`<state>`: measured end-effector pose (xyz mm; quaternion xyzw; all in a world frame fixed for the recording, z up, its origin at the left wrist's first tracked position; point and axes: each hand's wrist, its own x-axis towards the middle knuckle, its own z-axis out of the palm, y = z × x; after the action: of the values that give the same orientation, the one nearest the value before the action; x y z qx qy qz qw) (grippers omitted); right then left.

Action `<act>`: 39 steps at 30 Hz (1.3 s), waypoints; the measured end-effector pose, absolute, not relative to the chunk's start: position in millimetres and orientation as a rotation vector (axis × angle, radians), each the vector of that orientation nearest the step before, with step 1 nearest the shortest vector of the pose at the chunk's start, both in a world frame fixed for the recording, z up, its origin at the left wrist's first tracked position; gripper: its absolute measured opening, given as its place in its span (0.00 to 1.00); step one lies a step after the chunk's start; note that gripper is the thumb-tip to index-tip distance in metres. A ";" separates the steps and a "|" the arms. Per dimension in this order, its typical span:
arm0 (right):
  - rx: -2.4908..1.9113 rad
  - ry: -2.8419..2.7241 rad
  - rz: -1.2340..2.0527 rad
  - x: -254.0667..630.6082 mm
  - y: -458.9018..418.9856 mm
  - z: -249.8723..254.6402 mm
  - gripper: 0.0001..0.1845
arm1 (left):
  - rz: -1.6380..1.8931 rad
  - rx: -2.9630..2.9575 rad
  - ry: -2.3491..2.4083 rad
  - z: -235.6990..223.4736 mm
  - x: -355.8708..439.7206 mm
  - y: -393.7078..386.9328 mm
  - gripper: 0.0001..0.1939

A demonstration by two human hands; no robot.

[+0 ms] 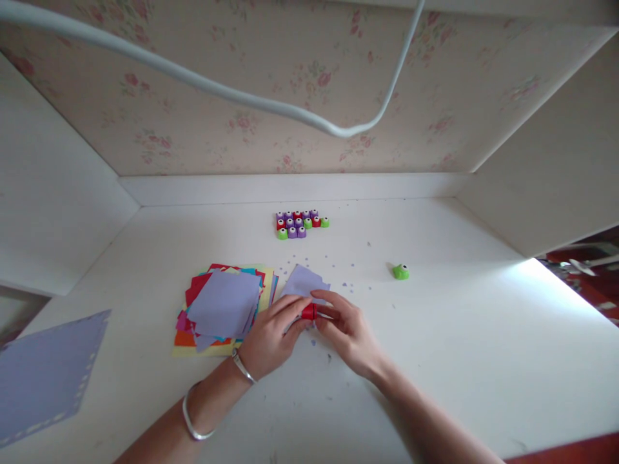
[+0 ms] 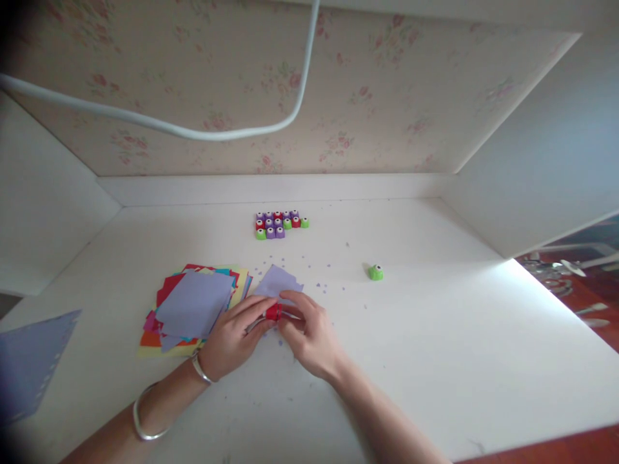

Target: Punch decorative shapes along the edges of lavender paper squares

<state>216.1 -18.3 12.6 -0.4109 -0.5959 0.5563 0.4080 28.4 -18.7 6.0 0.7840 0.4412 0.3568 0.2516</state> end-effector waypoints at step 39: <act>-1.367 -1.745 0.928 203.3 -25.7 18.4 0.17 | 1.018 2.574 1.180 -1.7 36.1 -25.3 0.17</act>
<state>203.3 -25.7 18.4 -0.5306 -0.6771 0.3602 0.3610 36.1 -25.3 -1.7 0.8536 0.3913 0.3374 0.0661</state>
